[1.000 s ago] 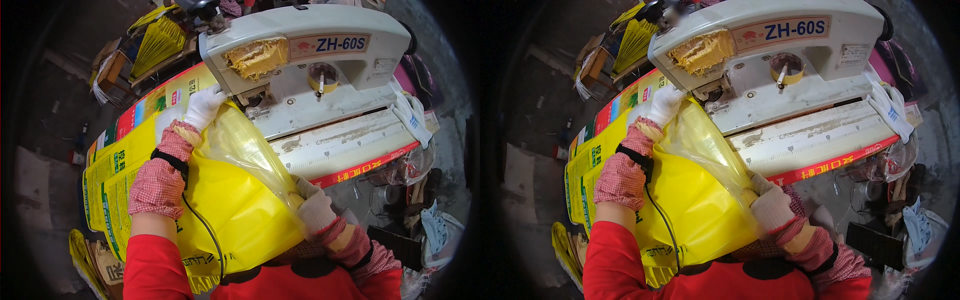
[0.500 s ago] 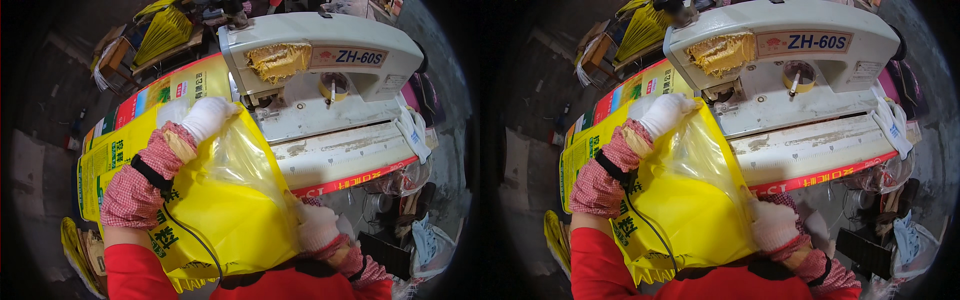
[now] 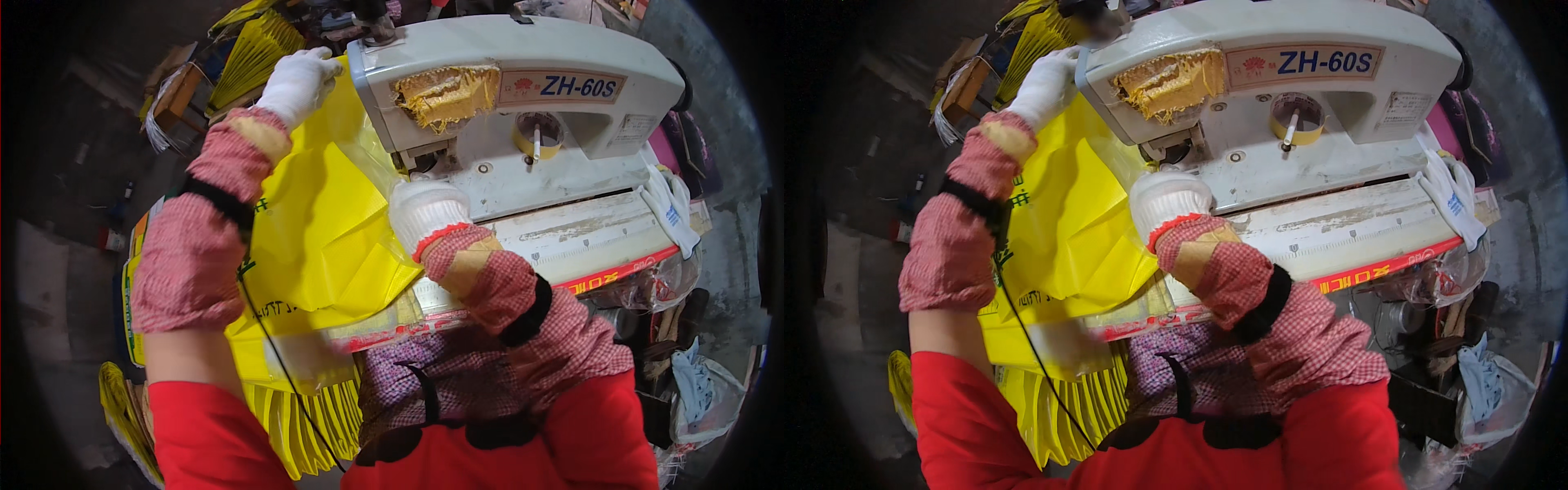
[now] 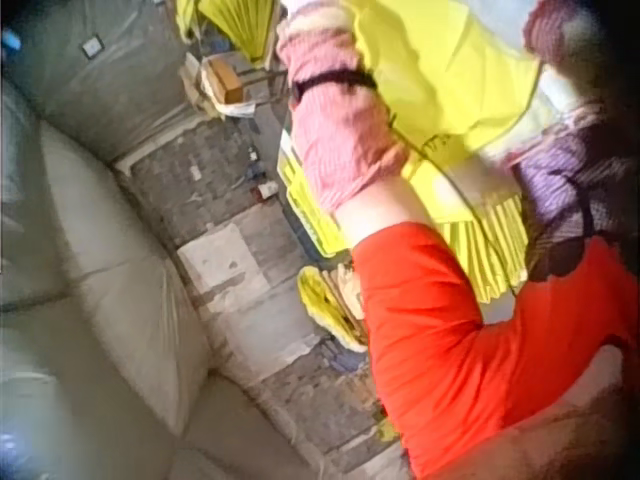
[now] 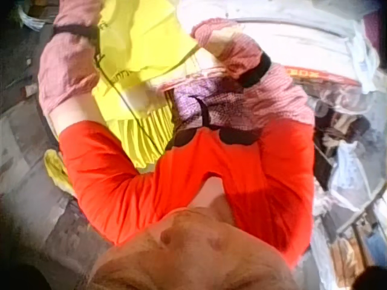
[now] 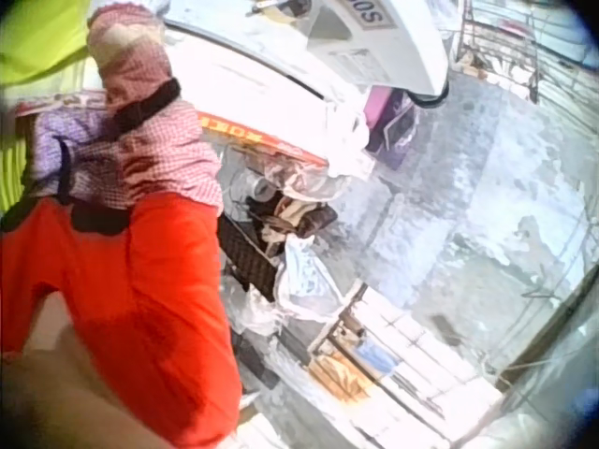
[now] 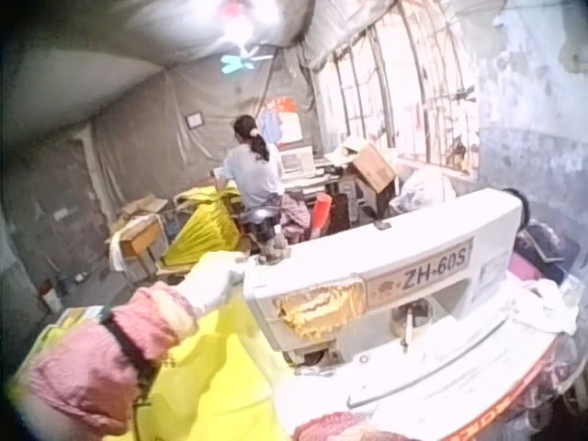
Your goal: Using an industrial sewing machine to stitch edges of large yellow plastic/woven bags.
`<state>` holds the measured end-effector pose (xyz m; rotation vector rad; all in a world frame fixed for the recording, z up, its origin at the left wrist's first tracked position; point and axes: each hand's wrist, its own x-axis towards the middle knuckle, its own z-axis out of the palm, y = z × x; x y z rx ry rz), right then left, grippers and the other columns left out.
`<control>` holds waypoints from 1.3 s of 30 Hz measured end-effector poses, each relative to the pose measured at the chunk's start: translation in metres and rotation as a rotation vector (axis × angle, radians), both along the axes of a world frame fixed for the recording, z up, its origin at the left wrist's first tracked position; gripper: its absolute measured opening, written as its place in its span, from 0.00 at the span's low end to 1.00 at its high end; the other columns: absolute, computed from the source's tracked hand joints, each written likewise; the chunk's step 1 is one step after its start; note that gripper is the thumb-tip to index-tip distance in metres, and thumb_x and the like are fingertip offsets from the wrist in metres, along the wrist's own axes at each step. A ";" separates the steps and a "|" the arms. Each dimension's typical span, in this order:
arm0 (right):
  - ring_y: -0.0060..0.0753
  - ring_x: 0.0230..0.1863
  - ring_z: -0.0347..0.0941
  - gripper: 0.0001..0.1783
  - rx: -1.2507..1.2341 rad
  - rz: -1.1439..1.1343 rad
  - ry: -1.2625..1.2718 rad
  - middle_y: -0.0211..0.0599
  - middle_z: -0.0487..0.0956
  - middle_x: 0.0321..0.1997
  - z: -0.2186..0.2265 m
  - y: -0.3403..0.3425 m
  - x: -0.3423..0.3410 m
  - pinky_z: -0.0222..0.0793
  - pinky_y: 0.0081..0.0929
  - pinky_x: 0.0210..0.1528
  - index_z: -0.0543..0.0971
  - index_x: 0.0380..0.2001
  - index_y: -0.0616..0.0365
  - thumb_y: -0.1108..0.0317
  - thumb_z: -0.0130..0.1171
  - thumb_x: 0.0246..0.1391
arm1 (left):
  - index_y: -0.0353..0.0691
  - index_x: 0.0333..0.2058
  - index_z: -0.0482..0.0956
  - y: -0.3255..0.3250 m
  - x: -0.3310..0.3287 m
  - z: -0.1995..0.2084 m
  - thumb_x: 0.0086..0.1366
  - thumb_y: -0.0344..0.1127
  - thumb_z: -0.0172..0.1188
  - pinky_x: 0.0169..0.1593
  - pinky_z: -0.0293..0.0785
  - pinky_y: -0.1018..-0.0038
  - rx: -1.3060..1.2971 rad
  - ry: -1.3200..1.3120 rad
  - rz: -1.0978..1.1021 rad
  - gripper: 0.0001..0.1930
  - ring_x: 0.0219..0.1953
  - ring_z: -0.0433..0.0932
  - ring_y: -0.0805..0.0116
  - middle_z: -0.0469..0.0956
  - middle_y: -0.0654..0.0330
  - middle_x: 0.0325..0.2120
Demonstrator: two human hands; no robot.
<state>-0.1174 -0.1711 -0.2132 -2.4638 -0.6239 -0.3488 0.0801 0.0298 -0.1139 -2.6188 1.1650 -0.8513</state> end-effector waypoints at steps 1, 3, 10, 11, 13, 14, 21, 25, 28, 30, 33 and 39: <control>0.46 0.38 0.75 0.16 -0.111 -0.052 0.206 0.46 0.78 0.34 0.014 0.010 0.014 0.69 0.38 0.43 0.77 0.39 0.55 0.66 0.48 0.46 | 0.41 0.34 0.78 0.001 -0.016 0.006 0.51 0.31 0.56 0.44 0.69 0.64 0.020 0.008 0.003 0.10 0.39 0.74 0.52 0.75 0.51 0.36; 0.46 0.38 0.75 0.15 -0.216 -0.121 0.415 0.48 0.78 0.35 0.021 -0.001 0.037 0.69 0.38 0.44 0.78 0.38 0.53 0.66 0.49 0.45 | 0.42 0.34 0.78 -0.006 -0.053 0.021 0.51 0.32 0.56 0.42 0.70 0.65 0.107 0.291 -0.085 0.10 0.36 0.74 0.53 0.76 0.55 0.31; 0.47 0.36 0.75 0.15 -0.415 0.538 0.272 0.39 0.79 0.36 0.011 -0.036 0.086 0.70 0.33 0.39 0.79 0.38 0.46 0.61 0.54 0.43 | 0.47 0.35 0.73 -0.102 -0.189 0.070 0.48 0.40 0.62 0.49 0.67 0.59 0.389 0.394 -0.466 0.14 0.42 0.71 0.57 0.70 0.61 0.34; 0.47 0.36 0.75 0.15 -0.397 0.533 0.265 0.39 0.79 0.36 0.003 -0.037 0.088 0.70 0.33 0.39 0.79 0.38 0.46 0.61 0.54 0.43 | 0.47 0.39 0.71 -0.111 -0.195 0.060 0.46 0.43 0.64 0.51 0.66 0.59 0.345 0.406 -0.510 0.21 0.42 0.71 0.57 0.70 0.61 0.34; 0.46 0.37 0.75 0.15 -0.029 0.587 0.248 0.40 0.79 0.36 -0.015 -0.037 0.093 0.70 0.33 0.38 0.79 0.37 0.48 0.62 0.54 0.43 | 0.47 0.44 0.69 -0.119 -0.194 0.048 0.44 0.43 0.65 0.52 0.66 0.60 0.407 0.423 -0.540 0.26 0.42 0.71 0.58 0.69 0.61 0.34; 0.45 0.37 0.75 0.14 -0.185 0.569 0.178 0.41 0.79 0.35 -0.017 -0.038 0.098 0.70 0.34 0.39 0.79 0.36 0.50 0.62 0.53 0.44 | 0.47 0.44 0.69 -0.121 -0.189 0.040 0.44 0.43 0.65 0.52 0.66 0.60 0.423 0.420 -0.557 0.26 0.42 0.71 0.58 0.69 0.61 0.34; 0.45 0.29 0.76 0.16 -0.388 0.610 0.210 0.41 0.79 0.27 0.002 -0.022 0.092 0.70 0.35 0.30 0.80 0.30 0.55 0.62 0.64 0.32 | 0.49 0.55 0.62 -0.105 -0.170 0.021 0.45 0.33 0.63 0.32 0.69 0.64 0.487 0.832 -0.472 0.35 0.28 0.72 0.55 0.69 0.59 0.23; 0.44 0.30 0.76 0.17 -0.393 0.679 0.106 0.40 0.79 0.28 0.008 -0.040 0.082 0.70 0.34 0.30 0.80 0.29 0.54 0.60 0.66 0.32 | 0.52 0.50 0.70 -0.150 -0.225 0.074 0.53 0.30 0.56 0.26 0.70 0.74 0.932 1.460 0.361 0.24 0.21 0.73 0.68 0.68 0.62 0.16; 0.42 0.30 0.77 0.15 -0.380 0.762 0.061 0.41 0.79 0.29 0.021 -0.043 0.077 0.71 0.33 0.31 0.81 0.30 0.54 0.60 0.66 0.35 | 0.48 0.46 0.73 -0.114 -0.205 0.084 0.57 0.29 0.50 0.29 0.72 0.77 0.616 1.402 -0.038 0.17 0.23 0.75 0.71 0.74 0.61 0.20; 0.43 0.31 0.76 0.15 -0.373 0.645 0.144 0.42 0.79 0.29 0.011 -0.033 0.081 0.71 0.34 0.32 0.81 0.29 0.54 0.60 0.64 0.36 | 0.35 0.43 0.72 -0.126 -0.184 0.088 0.61 0.34 0.48 0.33 0.72 0.74 0.157 1.719 0.571 0.14 0.27 0.75 0.68 0.75 0.60 0.22; 0.47 0.33 0.76 0.14 -0.363 0.509 0.086 0.45 0.79 0.31 0.004 -0.019 0.077 0.72 0.37 0.33 0.81 0.29 0.56 0.60 0.62 0.37 | 0.29 0.39 0.73 -0.113 -0.186 0.070 0.61 0.46 0.51 0.33 0.72 0.73 0.191 1.441 0.383 0.21 0.28 0.75 0.66 0.75 0.58 0.22; 0.48 0.32 0.76 0.12 -0.393 0.507 0.196 0.44 0.79 0.31 0.016 -0.025 0.065 0.72 0.38 0.34 0.80 0.30 0.58 0.63 0.57 0.42 | 0.38 0.27 0.80 -0.146 -0.231 0.076 0.54 0.59 0.52 0.32 0.72 0.65 1.456 1.290 0.452 0.26 0.29 0.77 0.54 0.78 0.54 0.26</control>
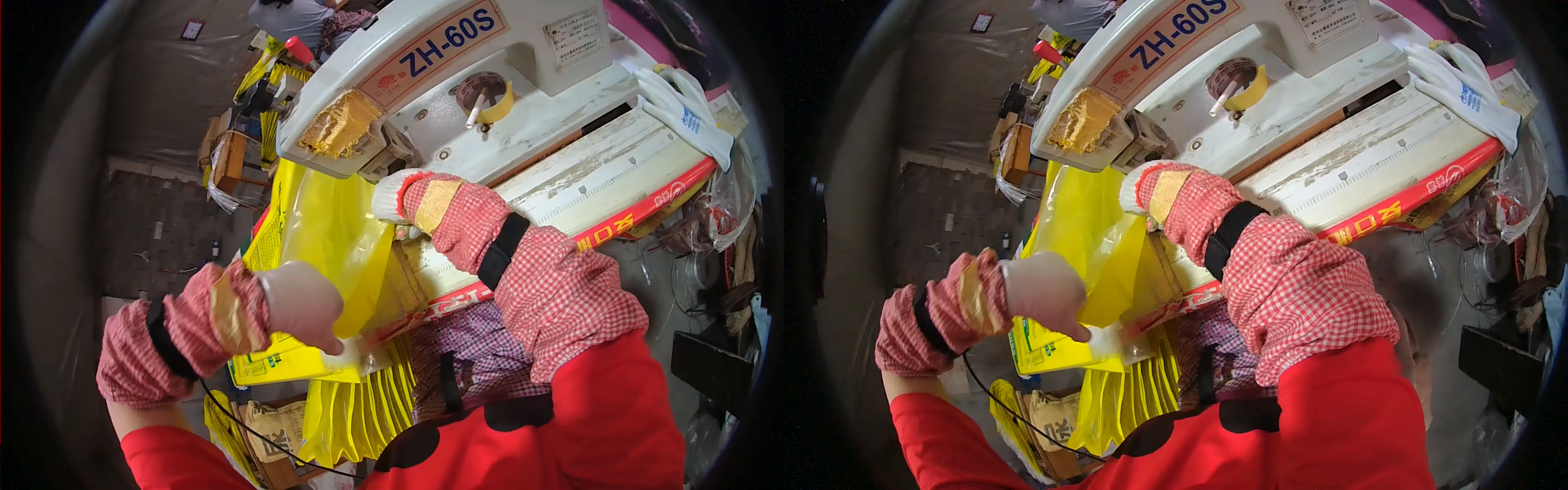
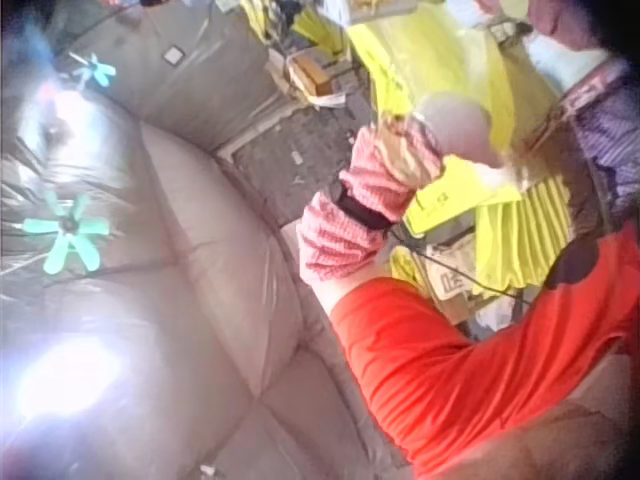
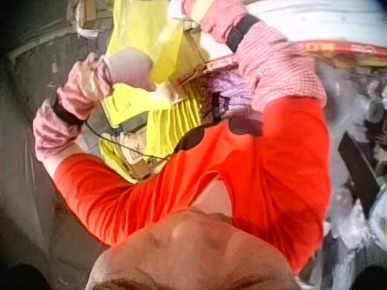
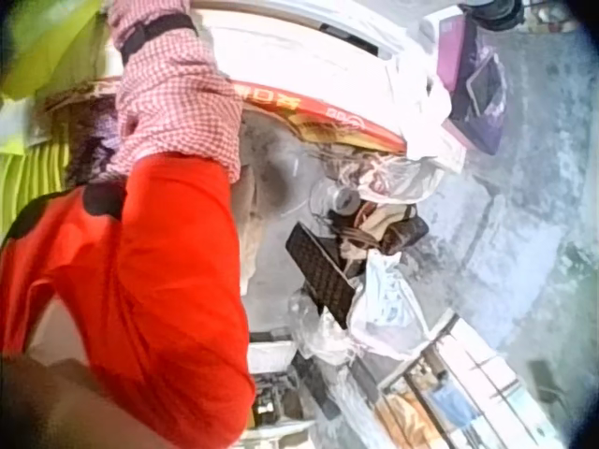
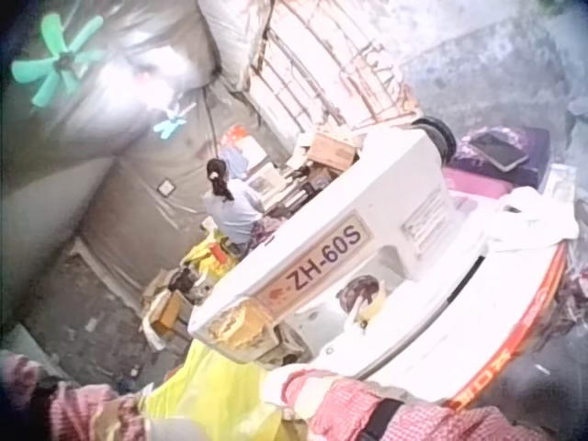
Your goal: Using an industrial sewing machine to stitch edges of large yellow plastic/woven bags.
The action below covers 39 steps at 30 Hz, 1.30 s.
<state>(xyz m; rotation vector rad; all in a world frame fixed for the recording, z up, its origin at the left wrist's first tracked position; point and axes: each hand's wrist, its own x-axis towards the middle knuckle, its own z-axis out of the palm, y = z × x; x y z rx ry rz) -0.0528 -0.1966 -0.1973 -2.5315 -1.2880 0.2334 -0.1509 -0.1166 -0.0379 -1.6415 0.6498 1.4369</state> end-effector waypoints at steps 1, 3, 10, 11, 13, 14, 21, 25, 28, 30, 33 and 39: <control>0.47 0.33 0.76 0.11 -0.020 -0.002 0.034 0.43 0.80 0.31 0.005 0.001 -0.003 0.72 0.37 0.34 0.80 0.30 0.57 0.65 0.55 0.44 | 0.40 0.28 0.80 0.005 -0.008 0.005 0.52 0.56 0.55 0.32 0.72 0.64 0.047 -0.016 0.006 0.22 0.29 0.77 0.53 0.79 0.55 0.26; 0.46 0.33 0.77 0.11 -0.044 -0.024 0.063 0.42 0.80 0.32 0.004 -0.002 -0.008 0.72 0.37 0.34 0.81 0.31 0.56 0.66 0.53 0.45 | 0.43 0.22 0.80 0.019 -0.035 0.009 0.46 0.46 0.59 0.28 0.70 0.64 -0.088 0.017 -0.225 0.12 0.23 0.77 0.56 0.77 0.60 0.18; 0.33 0.41 0.74 0.12 -0.111 -0.324 -0.102 0.37 0.80 0.38 0.031 0.012 -0.068 0.67 0.39 0.41 0.82 0.34 0.48 0.66 0.54 0.44 | 0.43 0.21 0.80 0.007 -0.048 -0.012 0.45 0.41 0.60 0.26 0.70 0.64 -0.302 0.055 -0.233 0.08 0.21 0.76 0.58 0.75 0.59 0.16; 0.32 0.41 0.74 0.12 -0.127 -0.278 -0.347 0.37 0.80 0.38 0.028 0.007 -0.078 0.66 0.38 0.42 0.82 0.33 0.47 0.65 0.55 0.44 | 0.42 0.21 0.80 0.009 -0.047 -0.010 0.45 0.38 0.60 0.26 0.71 0.65 -0.184 0.047 -0.244 0.07 0.21 0.76 0.57 0.74 0.57 0.15; 0.30 0.42 0.73 0.12 -0.154 -0.244 -0.593 0.37 0.80 0.38 0.022 0.010 -0.092 0.64 0.38 0.42 0.82 0.33 0.46 0.63 0.55 0.43 | 0.42 0.21 0.80 0.007 -0.045 -0.018 0.46 0.38 0.59 0.26 0.71 0.65 -0.268 0.073 -0.255 0.07 0.22 0.76 0.57 0.74 0.57 0.15; 0.33 0.41 0.74 0.12 -0.179 -0.106 -0.368 0.38 0.80 0.37 0.004 0.030 -0.089 0.65 0.38 0.40 0.82 0.33 0.47 0.62 0.55 0.44 | 0.43 0.21 0.79 0.006 -0.045 -0.025 0.47 0.39 0.59 0.26 0.71 0.65 -0.342 0.098 -0.253 0.07 0.22 0.76 0.57 0.75 0.58 0.16; 0.43 0.32 0.76 0.16 0.164 0.132 0.315 0.45 0.79 0.33 -0.002 0.027 -0.106 0.68 0.36 0.34 0.79 0.37 0.54 0.60 0.54 0.45 | 0.43 0.21 0.78 -0.006 -0.053 -0.032 0.52 0.42 0.55 0.26 0.73 0.64 -0.721 0.121 -0.206 0.10 0.24 0.76 0.56 0.75 0.58 0.17; 0.40 0.33 0.76 0.16 0.714 -0.316 0.214 0.48 0.78 0.31 0.007 0.002 -0.085 0.69 0.32 0.36 0.78 0.37 0.56 0.59 0.54 0.47 | 0.43 0.20 0.78 0.014 -0.052 -0.036 0.52 0.46 0.55 0.26 0.72 0.63 -0.755 -0.032 -0.208 0.13 0.24 0.76 0.55 0.75 0.57 0.17; 0.48 0.41 0.74 0.21 0.716 -0.822 0.410 0.48 0.77 0.40 0.002 -0.028 -0.046 0.68 0.39 0.44 0.78 0.36 0.59 0.52 0.51 0.48 | 0.44 0.19 0.78 0.031 -0.058 -0.042 0.50 0.45 0.55 0.26 0.72 0.62 -0.899 -0.061 -0.270 0.12 0.22 0.75 0.55 0.74 0.57 0.16; 0.48 0.43 0.73 0.26 0.368 -0.757 0.411 0.50 0.76 0.42 0.030 -0.020 -0.064 0.68 0.38 0.45 0.77 0.38 0.60 0.48 0.51 0.48 | 0.46 0.18 0.77 0.052 -0.059 -0.058 0.49 0.43 0.55 0.24 0.71 0.62 -1.108 -0.097 -0.289 0.10 0.21 0.75 0.55 0.74 0.58 0.15; 0.50 0.42 0.74 0.26 0.082 -0.588 0.381 0.54 0.77 0.37 0.023 0.008 -0.070 0.70 0.36 0.45 0.75 0.40 0.68 0.53 0.48 0.50 | 0.47 0.17 0.77 0.035 -0.060 -0.052 0.48 0.42 0.56 0.23 0.70 0.64 -0.952 -0.046 -0.317 0.08 0.21 0.75 0.56 0.74 0.58 0.15; 0.41 0.38 0.77 0.17 0.102 -0.922 0.276 0.42 0.80 0.36 -0.018 0.057 -0.073 0.73 0.34 0.39 0.78 0.38 0.61 0.64 0.42 0.57 | 0.45 0.16 0.78 0.033 -0.064 -0.043 0.47 0.40 0.57 0.22 0.68 0.64 -1.049 -0.153 -0.305 0.08 0.20 0.74 0.59 0.72 0.57 0.13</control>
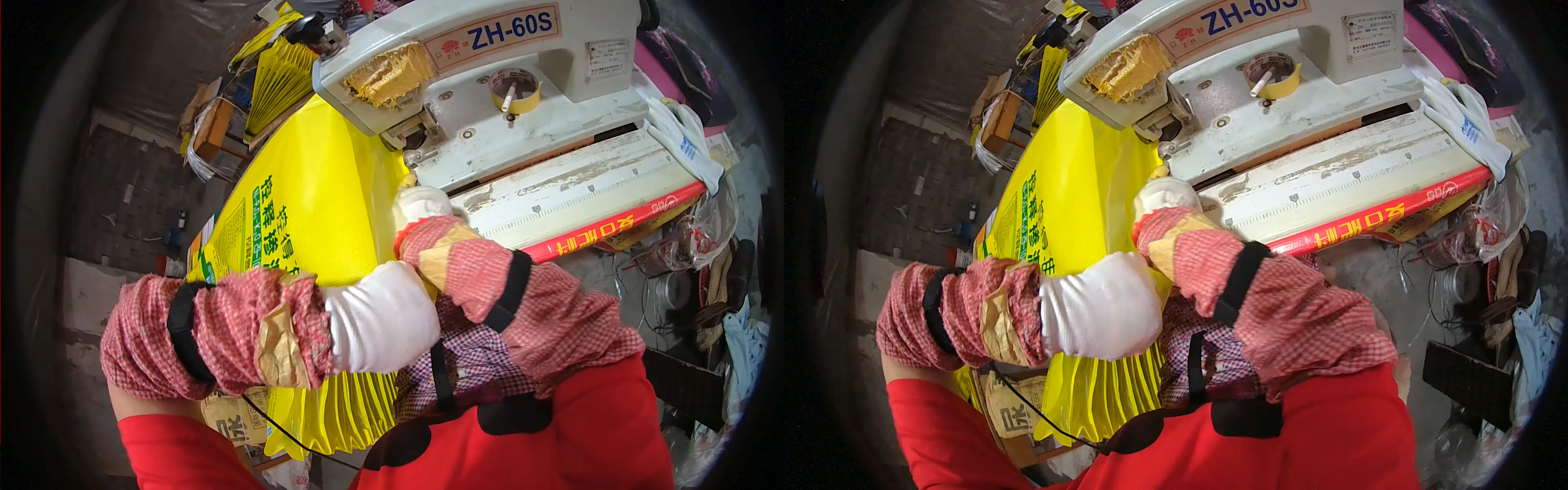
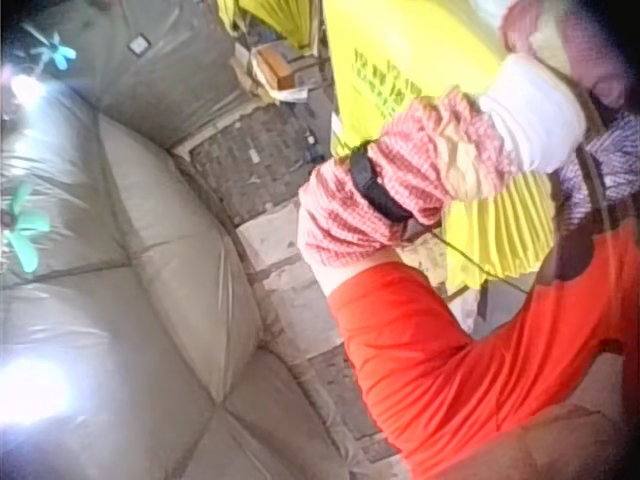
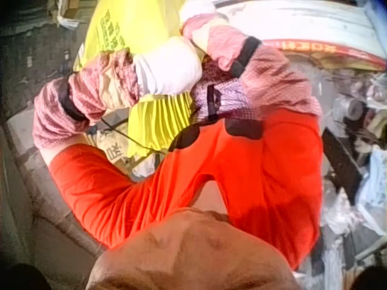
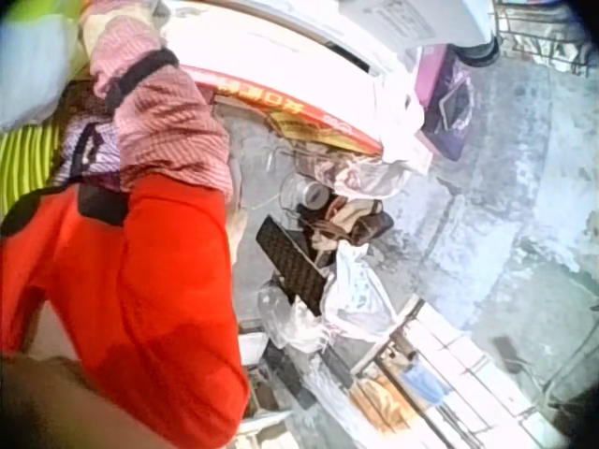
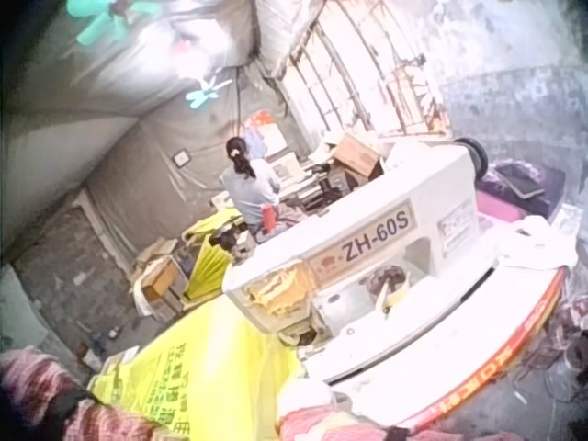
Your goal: Using an industrial sewing machine to stitch edges of large yellow plastic/woven bags.
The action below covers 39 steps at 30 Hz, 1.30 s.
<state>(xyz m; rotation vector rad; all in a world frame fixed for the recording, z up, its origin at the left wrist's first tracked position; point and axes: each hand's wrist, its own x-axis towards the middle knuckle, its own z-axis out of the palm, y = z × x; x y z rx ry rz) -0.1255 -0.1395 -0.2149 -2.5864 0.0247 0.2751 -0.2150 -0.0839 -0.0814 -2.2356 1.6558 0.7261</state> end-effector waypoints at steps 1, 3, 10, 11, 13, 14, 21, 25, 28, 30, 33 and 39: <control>0.40 0.37 0.77 0.16 -0.048 0.041 0.007 0.41 0.80 0.35 0.007 0.002 -0.002 0.73 0.34 0.38 0.78 0.38 0.60 0.63 0.44 0.56 | 0.45 0.16 0.78 0.001 0.004 0.004 0.47 0.40 0.57 0.22 0.68 0.64 0.002 -0.004 0.007 0.08 0.20 0.74 0.59 0.72 0.57 0.13; 0.37 0.36 0.77 0.14 -0.155 0.091 0.026 0.39 0.80 0.35 0.020 -0.004 -0.005 0.73 0.33 0.38 0.78 0.37 0.57 0.62 0.47 0.54 | 0.46 0.17 0.79 -0.009 0.030 0.019 0.47 0.41 0.58 0.24 0.68 0.66 0.291 -0.192 -0.020 0.08 0.20 0.75 0.62 0.73 0.60 0.13; 0.29 0.34 0.77 0.13 -0.471 0.325 0.125 0.30 0.81 0.34 0.029 0.000 -0.013 0.73 0.30 0.36 0.80 0.37 0.49 0.60 0.59 0.48 | 0.45 0.17 0.79 0.005 0.020 0.016 0.47 0.40 0.60 0.27 0.67 0.70 0.679 -0.306 -0.023 0.07 0.18 0.73 0.66 0.73 0.63 0.12; 0.29 0.34 0.77 0.13 -0.454 0.346 0.106 0.30 0.81 0.34 0.031 0.006 -0.016 0.73 0.30 0.36 0.80 0.37 0.49 0.60 0.59 0.48 | 0.45 0.17 0.79 0.042 0.001 -0.017 0.46 0.39 0.60 0.26 0.67 0.70 0.516 -0.489 0.036 0.06 0.18 0.72 0.66 0.72 0.64 0.12; 0.29 0.34 0.77 0.13 -0.391 0.328 0.073 0.30 0.81 0.34 0.028 0.008 -0.006 0.73 0.30 0.36 0.80 0.37 0.49 0.59 0.59 0.48 | 0.45 0.17 0.79 0.019 0.009 -0.004 0.46 0.39 0.60 0.26 0.67 0.70 0.550 -0.471 0.024 0.06 0.18 0.73 0.66 0.72 0.64 0.12; 0.29 0.34 0.77 0.13 -0.361 0.315 0.061 0.30 0.80 0.34 0.025 0.007 -0.002 0.73 0.30 0.36 0.80 0.37 0.49 0.59 0.59 0.48 | 0.45 0.17 0.79 0.014 0.021 0.008 0.46 0.39 0.60 0.26 0.67 0.70 0.576 -0.449 0.007 0.06 0.18 0.73 0.65 0.72 0.64 0.12; 0.29 0.34 0.77 0.12 -0.143 0.218 -0.011 0.30 0.80 0.34 0.007 0.006 -0.002 0.73 0.30 0.36 0.80 0.36 0.49 0.59 0.59 0.47 | 0.45 0.18 0.79 -0.034 0.052 0.069 0.47 0.37 0.59 0.25 0.66 0.71 0.740 -0.305 -0.110 0.05 0.18 0.73 0.63 0.73 0.64 0.13; 0.29 0.34 0.77 0.12 0.000 0.182 -0.077 0.30 0.80 0.33 -0.005 0.004 -0.002 0.73 0.30 0.36 0.80 0.35 0.49 0.59 0.59 0.47 | 0.48 0.19 0.80 -0.034 0.004 0.040 0.49 0.38 0.58 0.25 0.66 0.70 0.846 -0.109 -0.221 0.05 0.21 0.75 0.67 0.73 0.67 0.14; 0.29 0.34 0.76 0.12 0.088 0.144 -0.124 0.30 0.80 0.33 -0.016 0.002 -0.011 0.73 0.29 0.36 0.79 0.34 0.49 0.59 0.59 0.47 | 0.48 0.17 0.79 -0.029 0.014 0.022 0.49 0.39 0.57 0.24 0.67 0.68 0.662 -0.195 -0.226 0.06 0.20 0.75 0.65 0.73 0.65 0.14; 0.29 0.34 0.76 0.11 0.148 0.126 -0.157 0.30 0.80 0.33 -0.013 0.007 -0.004 0.73 0.29 0.36 0.79 0.34 0.49 0.59 0.59 0.47 | 0.45 0.17 0.78 -0.021 0.035 0.022 0.49 0.41 0.58 0.23 0.68 0.66 0.578 -0.308 -0.205 0.09 0.18 0.74 0.62 0.73 0.62 0.13; 0.29 0.34 0.76 0.11 0.230 0.090 -0.209 0.30 0.80 0.33 -0.029 0.002 -0.010 0.73 0.29 0.36 0.79 0.34 0.49 0.59 0.59 0.46 | 0.43 0.18 0.79 -0.043 0.076 0.051 0.49 0.49 0.58 0.26 0.68 0.65 0.661 -0.301 0.088 0.16 0.19 0.75 0.59 0.74 0.59 0.14; 0.29 0.34 0.76 0.11 0.414 -0.003 -0.278 0.30 0.79 0.33 -0.037 0.010 -0.004 0.73 0.29 0.36 0.79 0.33 0.49 0.58 0.59 0.46 | 0.49 0.16 0.79 -0.038 0.034 0.075 0.47 0.42 0.59 0.33 0.64 0.71 0.807 -0.317 -0.170 0.07 0.21 0.73 0.65 0.74 0.67 0.14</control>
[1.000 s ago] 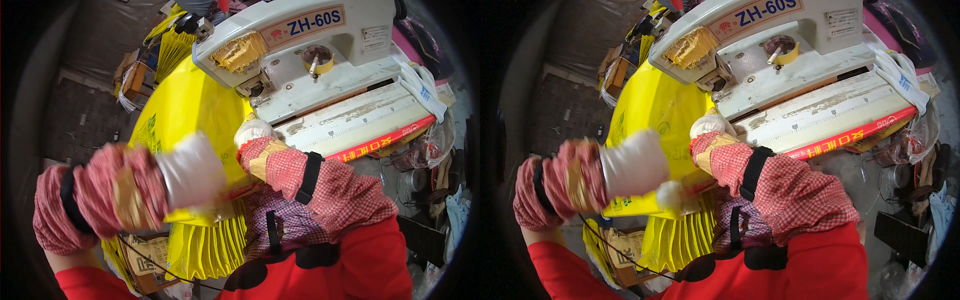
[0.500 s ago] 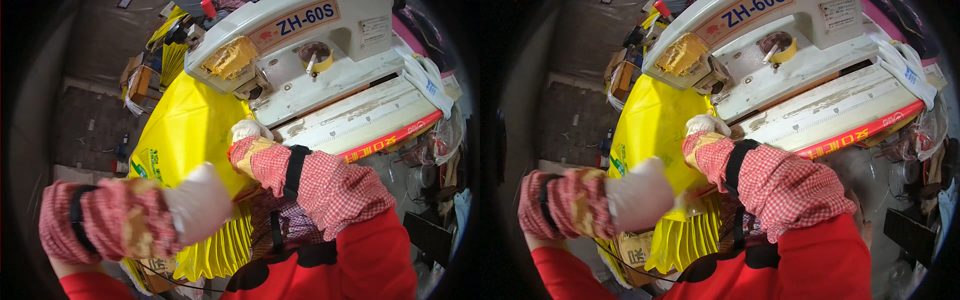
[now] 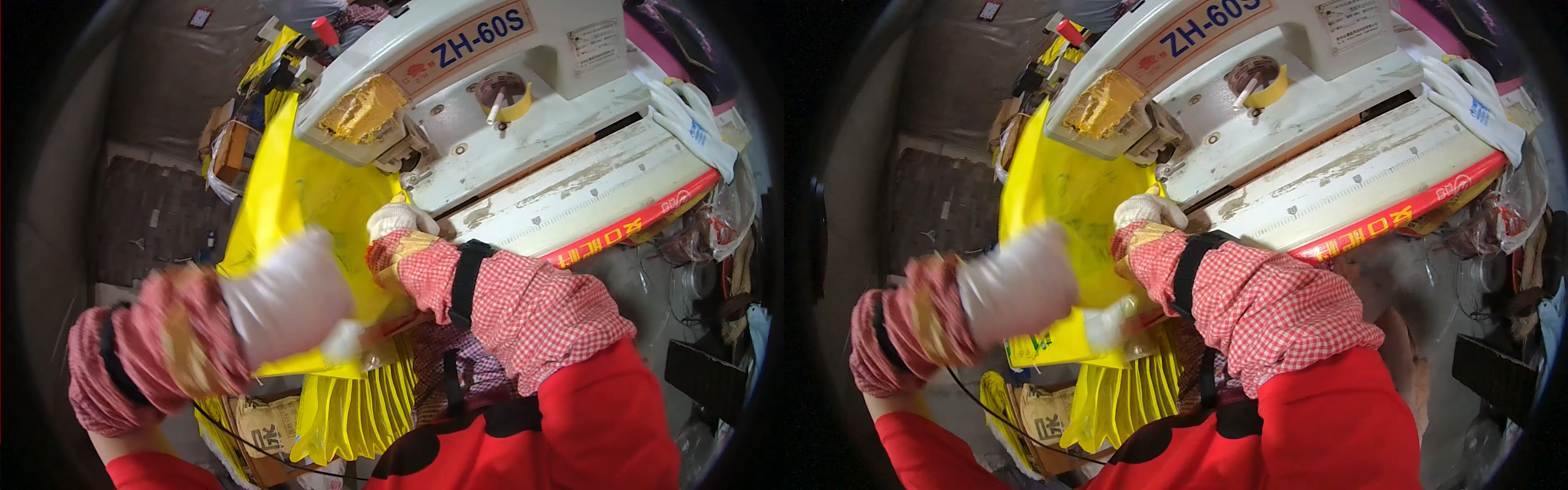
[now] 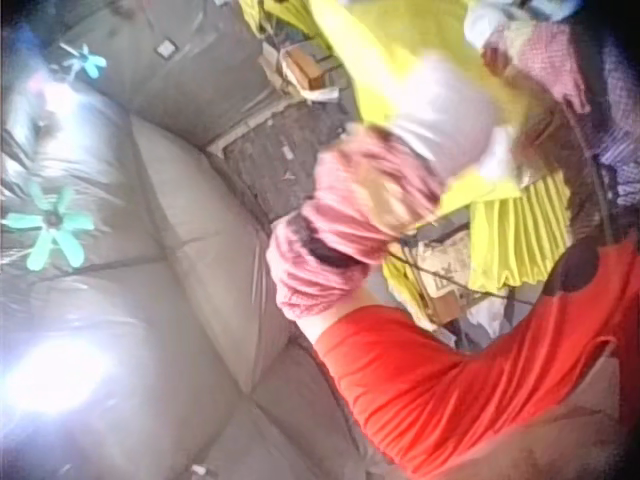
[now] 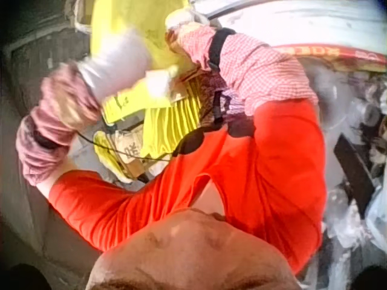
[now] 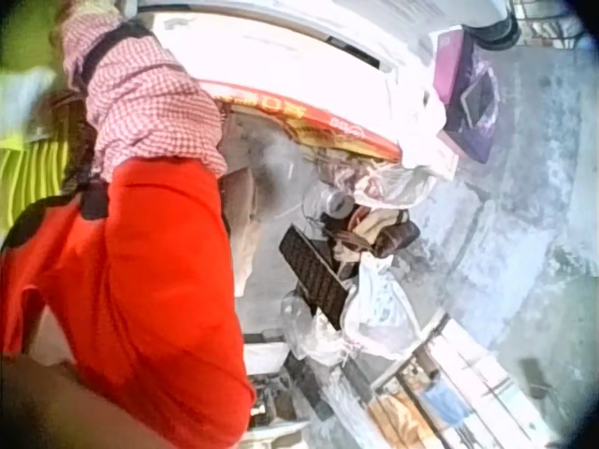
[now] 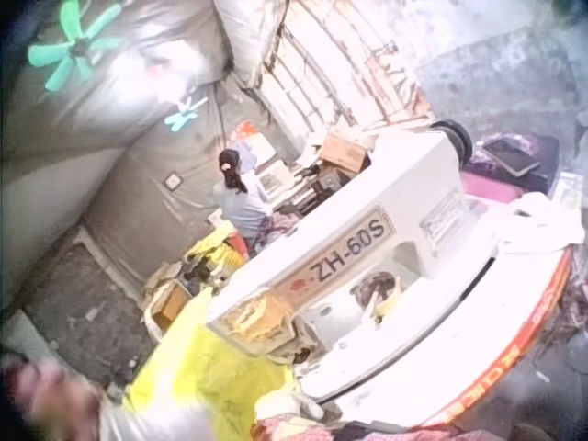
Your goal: Using an industrial sewing machine to stitch edges of large yellow plastic/woven bags.
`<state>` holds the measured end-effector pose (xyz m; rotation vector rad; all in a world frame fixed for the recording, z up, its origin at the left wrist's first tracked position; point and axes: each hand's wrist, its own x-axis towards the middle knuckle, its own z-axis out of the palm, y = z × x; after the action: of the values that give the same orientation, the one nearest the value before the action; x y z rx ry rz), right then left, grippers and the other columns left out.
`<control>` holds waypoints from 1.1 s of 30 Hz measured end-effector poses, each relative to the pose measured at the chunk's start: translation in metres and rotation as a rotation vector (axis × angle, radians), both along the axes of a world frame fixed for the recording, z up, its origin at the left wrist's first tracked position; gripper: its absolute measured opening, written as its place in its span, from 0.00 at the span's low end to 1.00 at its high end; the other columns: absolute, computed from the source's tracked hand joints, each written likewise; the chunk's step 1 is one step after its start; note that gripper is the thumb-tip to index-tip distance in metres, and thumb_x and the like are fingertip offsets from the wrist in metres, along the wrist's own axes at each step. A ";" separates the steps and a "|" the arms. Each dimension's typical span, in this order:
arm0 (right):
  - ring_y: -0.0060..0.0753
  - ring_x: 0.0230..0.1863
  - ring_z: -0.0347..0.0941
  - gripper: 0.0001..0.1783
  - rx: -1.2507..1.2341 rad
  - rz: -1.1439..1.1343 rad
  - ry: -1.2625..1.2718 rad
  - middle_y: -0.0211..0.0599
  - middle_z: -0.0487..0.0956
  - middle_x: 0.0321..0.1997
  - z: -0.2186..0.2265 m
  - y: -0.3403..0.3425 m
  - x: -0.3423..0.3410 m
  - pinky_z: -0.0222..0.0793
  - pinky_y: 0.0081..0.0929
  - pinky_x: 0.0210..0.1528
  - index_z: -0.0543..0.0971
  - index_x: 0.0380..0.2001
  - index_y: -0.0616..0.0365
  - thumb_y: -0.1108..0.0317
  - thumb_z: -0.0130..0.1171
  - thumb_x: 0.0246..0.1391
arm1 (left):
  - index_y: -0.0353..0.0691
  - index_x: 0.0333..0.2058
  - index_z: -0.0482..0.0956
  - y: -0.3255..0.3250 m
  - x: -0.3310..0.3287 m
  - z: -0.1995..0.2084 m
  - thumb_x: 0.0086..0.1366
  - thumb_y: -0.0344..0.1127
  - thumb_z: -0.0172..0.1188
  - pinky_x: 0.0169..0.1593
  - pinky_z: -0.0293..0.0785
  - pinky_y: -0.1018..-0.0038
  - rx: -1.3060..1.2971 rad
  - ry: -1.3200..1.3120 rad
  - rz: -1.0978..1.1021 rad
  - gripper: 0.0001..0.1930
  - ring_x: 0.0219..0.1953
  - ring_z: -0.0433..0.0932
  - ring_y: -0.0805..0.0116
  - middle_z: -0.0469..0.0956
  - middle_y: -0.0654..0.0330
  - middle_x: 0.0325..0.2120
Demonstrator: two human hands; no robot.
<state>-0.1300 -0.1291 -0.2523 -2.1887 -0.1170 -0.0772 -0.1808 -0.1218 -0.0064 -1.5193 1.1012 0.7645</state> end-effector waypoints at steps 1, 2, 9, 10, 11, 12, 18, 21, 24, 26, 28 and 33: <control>0.29 0.34 0.76 0.11 0.038 0.004 -0.019 0.30 0.79 0.33 -0.002 0.003 -0.005 0.73 0.29 0.36 0.79 0.32 0.49 0.58 0.60 0.46 | 0.50 0.16 0.78 -0.002 -0.017 -0.009 0.46 0.41 0.58 0.32 0.64 0.71 -0.020 0.086 0.044 0.06 0.21 0.73 0.65 0.74 0.67 0.14; 0.29 0.34 0.76 0.11 0.071 0.000 -0.031 0.30 0.79 0.33 -0.006 0.005 -0.002 0.73 0.29 0.36 0.79 0.32 0.49 0.58 0.60 0.46 | 0.50 0.16 0.78 -0.003 -0.024 -0.020 0.45 0.39 0.57 0.32 0.65 0.70 -0.045 0.178 0.080 0.05 0.21 0.72 0.64 0.73 0.67 0.14; 0.29 0.34 0.76 0.10 0.262 -0.106 -0.116 0.30 0.79 0.32 -0.013 0.011 0.012 0.73 0.29 0.36 0.79 0.31 0.49 0.58 0.60 0.45 | 0.44 0.23 0.78 -0.008 0.000 -0.042 0.48 0.41 0.58 0.29 0.73 0.64 -0.474 0.214 0.341 0.08 0.25 0.76 0.55 0.76 0.57 0.19; 0.29 0.34 0.76 0.10 0.288 -0.125 -0.131 0.30 0.79 0.32 -0.018 0.006 0.009 0.72 0.29 0.36 0.79 0.31 0.49 0.58 0.60 0.45 | 0.44 0.23 0.78 -0.009 0.001 -0.042 0.48 0.41 0.58 0.29 0.73 0.64 -0.475 0.214 0.330 0.08 0.25 0.76 0.55 0.76 0.57 0.19; 0.29 0.34 0.76 0.10 0.315 -0.144 -0.146 0.30 0.79 0.32 -0.022 0.003 0.007 0.72 0.29 0.36 0.79 0.31 0.49 0.58 0.60 0.45 | 0.43 0.23 0.78 -0.009 0.001 -0.043 0.48 0.41 0.59 0.29 0.73 0.64 -0.440 0.222 0.297 0.09 0.26 0.77 0.55 0.76 0.56 0.20; 0.29 0.34 0.76 0.10 0.344 -0.157 -0.161 0.30 0.79 0.32 -0.024 0.007 0.002 0.72 0.29 0.36 0.79 0.31 0.49 0.58 0.60 0.45 | 0.43 0.24 0.78 -0.008 -0.003 -0.046 0.48 0.41 0.59 0.30 0.73 0.65 -0.404 0.228 0.270 0.09 0.27 0.77 0.55 0.76 0.56 0.20; 0.29 0.34 0.76 0.10 0.514 -0.210 -0.223 0.30 0.79 0.32 -0.017 0.035 0.024 0.72 0.29 0.36 0.79 0.30 0.49 0.58 0.60 0.45 | 0.43 0.25 0.77 0.002 -0.011 -0.059 0.48 0.37 0.57 0.30 0.73 0.63 -0.505 0.263 0.401 0.07 0.27 0.76 0.53 0.75 0.56 0.20; 0.29 0.34 0.76 0.10 0.587 -0.235 -0.263 0.30 0.78 0.32 -0.050 0.014 0.007 0.72 0.29 0.36 0.79 0.29 0.49 0.58 0.60 0.44 | 0.44 0.34 0.73 0.011 0.005 -0.044 0.49 0.35 0.59 0.32 0.72 0.63 -0.589 0.323 0.389 0.12 0.28 0.74 0.53 0.73 0.55 0.22; 0.29 0.34 0.76 0.10 0.660 -0.285 -0.301 0.30 0.78 0.32 0.001 0.073 0.038 0.72 0.29 0.36 0.79 0.29 0.49 0.57 0.60 0.44 | 0.44 0.36 0.72 0.005 0.036 -0.023 0.47 0.40 0.62 0.39 0.71 0.64 -0.684 0.302 0.230 0.17 0.31 0.74 0.57 0.74 0.57 0.22; 0.29 0.34 0.76 0.10 0.714 -0.309 -0.320 0.30 0.78 0.32 0.007 0.090 0.049 0.72 0.29 0.36 0.79 0.28 0.49 0.57 0.60 0.44 | 0.43 0.33 0.73 0.012 0.056 -0.013 0.45 0.42 0.62 0.43 0.69 0.65 -0.749 0.058 -0.251 0.16 0.31 0.74 0.60 0.74 0.60 0.22; 0.29 0.34 0.75 0.10 0.779 -0.261 -0.341 0.30 0.78 0.31 -0.072 0.033 -0.010 0.72 0.29 0.36 0.79 0.28 0.49 0.57 0.60 0.44 | 0.42 0.26 0.74 0.057 0.056 -0.009 0.45 0.42 0.61 0.46 0.67 0.66 -0.764 -0.081 -0.322 0.13 0.32 0.74 0.62 0.73 0.62 0.20; 0.29 0.34 0.75 0.10 0.890 -0.351 -0.417 0.30 0.78 0.31 -0.055 0.053 0.014 0.72 0.29 0.35 0.79 0.27 0.49 0.57 0.60 0.44 | 0.48 0.14 0.74 0.051 0.035 -0.008 0.47 0.45 0.59 0.26 0.70 0.69 -0.569 -0.004 -0.239 0.11 0.19 0.72 0.64 0.69 0.64 0.11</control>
<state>-0.1161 -0.0757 -0.3072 -1.2573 0.0654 -0.6552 -0.1462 -0.0706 -0.0142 -1.8028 1.5502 0.2891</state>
